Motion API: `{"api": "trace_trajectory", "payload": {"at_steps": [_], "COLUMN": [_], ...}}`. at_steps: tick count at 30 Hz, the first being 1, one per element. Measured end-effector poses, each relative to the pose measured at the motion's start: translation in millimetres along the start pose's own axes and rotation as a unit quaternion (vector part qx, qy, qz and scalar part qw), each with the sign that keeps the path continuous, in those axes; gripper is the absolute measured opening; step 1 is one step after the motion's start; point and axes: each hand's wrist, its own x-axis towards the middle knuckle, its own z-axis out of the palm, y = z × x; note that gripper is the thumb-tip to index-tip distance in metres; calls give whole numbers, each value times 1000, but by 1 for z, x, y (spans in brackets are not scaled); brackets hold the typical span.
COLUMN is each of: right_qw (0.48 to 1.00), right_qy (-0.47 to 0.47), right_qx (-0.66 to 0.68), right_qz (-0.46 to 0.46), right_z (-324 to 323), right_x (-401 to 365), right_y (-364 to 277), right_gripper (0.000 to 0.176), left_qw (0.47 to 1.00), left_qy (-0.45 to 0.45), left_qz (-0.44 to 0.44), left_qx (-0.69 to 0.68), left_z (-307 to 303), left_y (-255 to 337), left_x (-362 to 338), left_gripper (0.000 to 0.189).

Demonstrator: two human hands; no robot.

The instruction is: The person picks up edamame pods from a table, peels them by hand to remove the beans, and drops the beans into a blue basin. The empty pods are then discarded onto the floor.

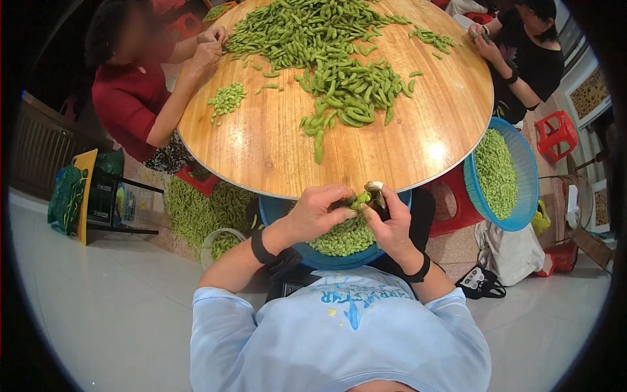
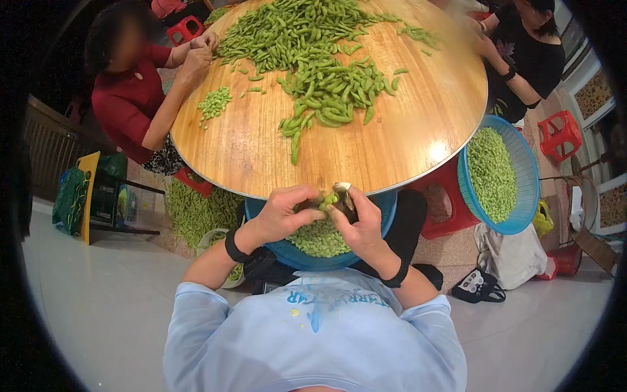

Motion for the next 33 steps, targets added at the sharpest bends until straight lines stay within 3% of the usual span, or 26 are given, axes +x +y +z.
{"api": "trace_trajectory", "payload": {"at_steps": [3, 4, 6, 8, 9, 13, 15, 21, 23, 29, 31, 33], "right_qw": [995, 995, 989, 990, 990, 987, 980, 970, 974, 978, 978, 962], "right_qy": [-68, -68, -117, -126, -132, -148, -159, -163, -180, -195, -193, -213], "right_qx": [-69, -70, 27, -6, -40, -56, 42, 68, 36, -48, -63, 21], "right_qz": [-33, -32, 88, 55, 22, 39, 115, 165, 135, 52, 41, 169], "right_z": [-12, -14, -17, -17, -17, -18, -20, -13, -14, -8, -8, -12], "right_x": [10, 10, 9, 12, 12, 10, 10, 10, 13, 12, 12, 10], "right_y": [-8, -7, -5, -7, -7, -3, 1, -1, -3, -4, -3, 3], "right_gripper": [31, 31, 28, 27, 26, 25, 25, 26, 26, 27, 26, 24], "left_qw": [996, 999, 1000, 989, 989, 996, 996, 998, 999, 998, 999, 998], "left_qy": [0, -11, -20, -45, -45, -53, -48, -19, -37, -39, -43, -49], "left_qz": [57, 23, -11, -93, -94, -52, -56, 42, -19, 12, -15, -39], "left_qx": [73, 28, -18, -104, -105, -53, -40, 41, -9, 42, 13, -16], "left_z": [-2, -4, -6, -6, -5, -7, -10, -9, -12, -8, -11, -15], "left_y": [0, 2, 1, -2, -3, 1, 1, -7, -4, -8, -7, -7], "left_x": [-1, -3, -4, -7, -8, -12, -13, -15, -16, -21, -22, -23], "left_gripper": [22, 21, 20, 19, 19, 19, 19, 21, 22, 21, 21, 20]}}
